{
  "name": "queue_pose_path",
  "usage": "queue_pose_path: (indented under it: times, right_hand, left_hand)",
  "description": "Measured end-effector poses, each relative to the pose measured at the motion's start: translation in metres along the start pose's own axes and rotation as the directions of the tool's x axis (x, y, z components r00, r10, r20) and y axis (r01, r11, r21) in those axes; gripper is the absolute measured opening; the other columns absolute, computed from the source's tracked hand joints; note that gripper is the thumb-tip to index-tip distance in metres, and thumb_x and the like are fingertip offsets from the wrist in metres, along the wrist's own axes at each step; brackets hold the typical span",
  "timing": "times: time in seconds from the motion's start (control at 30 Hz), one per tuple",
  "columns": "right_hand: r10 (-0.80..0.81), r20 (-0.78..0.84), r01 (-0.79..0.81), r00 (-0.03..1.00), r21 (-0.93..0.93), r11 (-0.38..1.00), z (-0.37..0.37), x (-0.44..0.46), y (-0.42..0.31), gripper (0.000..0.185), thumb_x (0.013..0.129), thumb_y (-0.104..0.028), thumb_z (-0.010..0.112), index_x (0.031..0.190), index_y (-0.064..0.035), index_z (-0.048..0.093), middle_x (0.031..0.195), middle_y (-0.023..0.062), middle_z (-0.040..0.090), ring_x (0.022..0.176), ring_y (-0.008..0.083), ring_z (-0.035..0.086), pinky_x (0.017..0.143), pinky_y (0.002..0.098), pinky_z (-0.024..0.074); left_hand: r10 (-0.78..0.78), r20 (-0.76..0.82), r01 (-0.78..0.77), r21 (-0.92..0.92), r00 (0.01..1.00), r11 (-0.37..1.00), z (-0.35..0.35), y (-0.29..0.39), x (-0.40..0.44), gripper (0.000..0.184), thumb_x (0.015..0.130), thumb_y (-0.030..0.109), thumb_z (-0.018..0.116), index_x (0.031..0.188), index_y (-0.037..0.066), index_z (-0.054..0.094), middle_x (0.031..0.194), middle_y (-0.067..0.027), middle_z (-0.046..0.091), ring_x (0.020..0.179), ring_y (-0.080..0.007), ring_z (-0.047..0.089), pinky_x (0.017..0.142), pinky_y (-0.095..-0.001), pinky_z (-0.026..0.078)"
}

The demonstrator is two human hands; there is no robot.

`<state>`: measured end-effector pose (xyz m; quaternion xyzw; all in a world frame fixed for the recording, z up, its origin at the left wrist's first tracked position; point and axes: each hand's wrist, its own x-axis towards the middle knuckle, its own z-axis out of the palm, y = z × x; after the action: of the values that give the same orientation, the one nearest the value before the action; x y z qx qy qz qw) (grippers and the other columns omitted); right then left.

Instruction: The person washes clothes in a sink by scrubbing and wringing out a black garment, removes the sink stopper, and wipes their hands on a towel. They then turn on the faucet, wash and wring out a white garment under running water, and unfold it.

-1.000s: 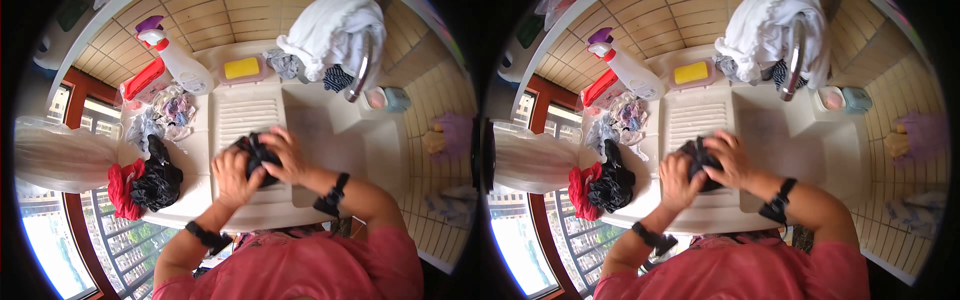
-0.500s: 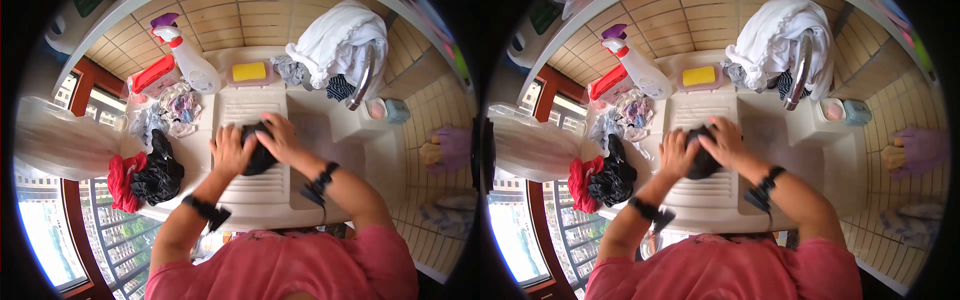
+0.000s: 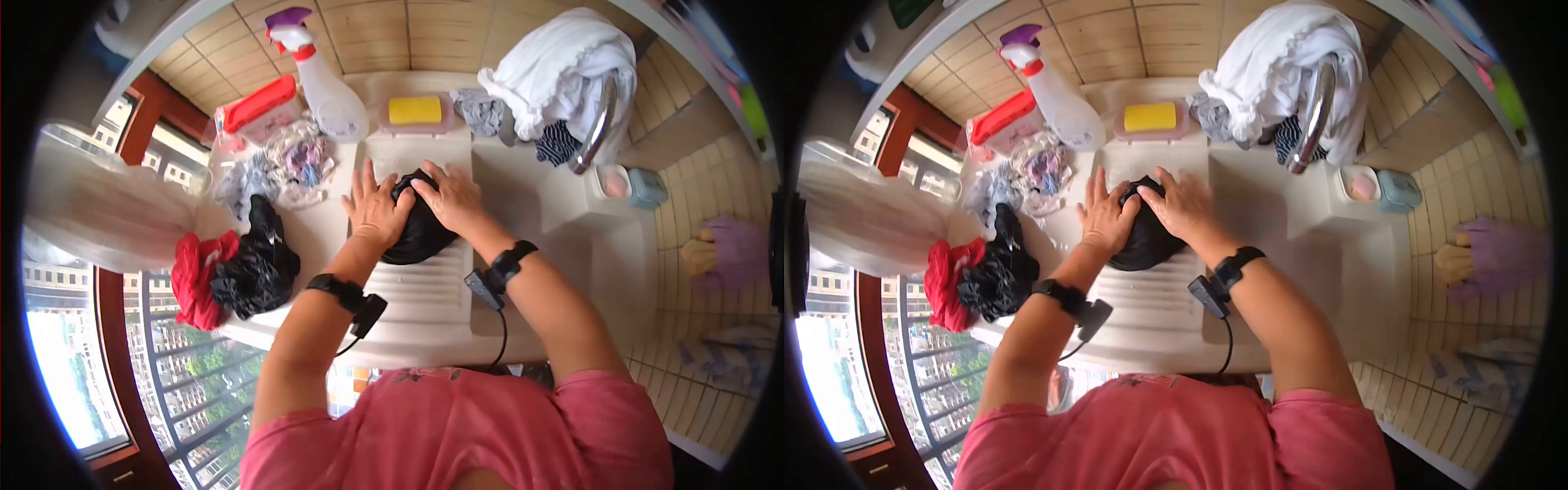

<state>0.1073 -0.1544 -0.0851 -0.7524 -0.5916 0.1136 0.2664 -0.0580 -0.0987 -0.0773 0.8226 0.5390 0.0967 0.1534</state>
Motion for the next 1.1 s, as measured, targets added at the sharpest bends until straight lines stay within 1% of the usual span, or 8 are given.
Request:
queue_pose_path:
  times: [0.07,0.13,0.2,0.3,0.4,0.53,0.9,1.1]
  right_hand:
    - [-0.105,0.071,0.108,0.992,-0.04,0.993,0.004,-0.037,0.029,0.065,0.094,-0.057,0.062,0.142,-0.0144,0.054,0.138,0.0367,0.05,0.119,0.0551,0.053,0.101,0.0554,0.0457]
    - [-0.027,0.236,-0.005,0.971,0.135,0.991,-0.039,-0.075,0.003,0.083,0.089,-0.064,0.066,0.155,-0.0214,0.04,0.151,0.0452,0.024,0.131,0.0649,0.034,0.111,0.0608,0.034]
    - [-0.186,0.083,0.158,0.979,0.27,0.95,-0.04,-0.112,0.0,0.075,0.085,-0.059,0.07,0.144,-0.0148,0.052,0.147,0.0369,0.032,0.133,0.0556,0.034,0.112,0.0612,0.0304]
    - [-0.3,-0.026,0.291,0.954,0.335,0.896,-0.04,-0.139,-0.01,0.063,0.083,-0.058,0.067,0.122,-0.0098,0.061,0.138,0.0259,0.04,0.131,0.0463,0.038,0.111,0.06,0.0295]
    - [-0.37,-0.072,0.368,0.926,0.386,0.846,-0.017,-0.136,-0.003,0.052,0.083,-0.055,0.062,0.104,-0.0079,0.066,0.13,0.0228,0.047,0.124,0.0451,0.043,0.11,0.0564,0.0319]
    - [-0.427,-0.07,0.41,0.902,0.452,0.792,-0.012,-0.105,0.001,0.041,0.08,-0.044,0.056,0.09,-0.0051,0.067,0.11,0.0223,0.058,0.113,0.0438,0.049,0.108,0.053,0.0348]
    - [-0.552,0.112,0.404,0.826,0.565,0.719,-0.006,-0.042,0.006,0.037,0.08,-0.04,0.055,0.081,-0.0036,0.062,0.099,0.0167,0.06,0.1,0.0372,0.056,0.093,0.0491,0.041]
    - [-0.516,0.156,0.275,0.842,0.7,0.659,-0.001,-0.013,0.006,0.023,0.08,-0.022,0.058,0.08,0.0006,0.06,0.088,0.0193,0.058,0.084,0.0382,0.053,0.078,0.045,0.0454]
  left_hand:
    - [-0.026,0.107,0.032,-0.052,0.994,0.998,-0.036,0.012,-0.046,0.065,0.092,0.056,0.059,0.145,0.018,0.054,0.166,-0.0234,0.019,0.152,-0.0489,0.013,0.112,-0.0729,0.023]
    - [0.043,0.149,-0.019,-0.158,0.988,0.987,-0.043,0.006,-0.088,0.073,0.09,0.066,0.061,0.145,0.02,0.054,0.167,-0.0253,0.014,0.152,-0.0535,0.006,0.113,-0.0756,0.018]
    - [0.187,0.012,-0.18,-0.212,0.982,0.961,-0.034,0.001,-0.126,0.072,0.088,0.066,0.065,0.139,0.015,0.059,0.161,-0.0302,0.024,0.146,-0.0593,0.015,0.116,-0.0714,0.018]
    - [0.328,-0.199,-0.369,-0.233,0.924,0.9,-0.019,0.003,-0.148,0.058,0.073,0.056,0.074,0.109,0.011,0.068,0.132,-0.0182,0.049,0.128,-0.0482,0.038,0.107,-0.0642,0.029]
    - [0.373,-0.298,-0.453,-0.27,0.879,0.85,-0.004,-0.002,-0.138,0.043,0.061,0.05,0.075,0.087,0.016,0.068,0.114,-0.0091,0.057,0.119,-0.0371,0.046,0.097,-0.0566,0.03]
    - [0.42,-0.248,-0.485,-0.365,0.873,0.795,-0.003,-0.007,-0.108,0.037,0.058,0.046,0.077,0.08,0.017,0.067,0.105,-0.006,0.057,0.109,-0.0343,0.052,0.095,-0.0548,0.032]
    - [0.477,-0.119,-0.468,-0.5,0.871,0.729,-0.011,-0.016,-0.051,0.027,0.06,0.039,0.072,0.074,0.017,0.067,0.085,-0.0029,0.058,0.085,-0.0262,0.057,0.08,-0.0417,0.037]
    - [0.51,0.015,-0.409,-0.576,0.86,0.707,-0.012,-0.026,-0.024,0.028,0.067,0.039,0.067,0.076,0.012,0.068,0.084,-0.0077,0.062,0.08,-0.0301,0.058,0.069,-0.0431,0.04]
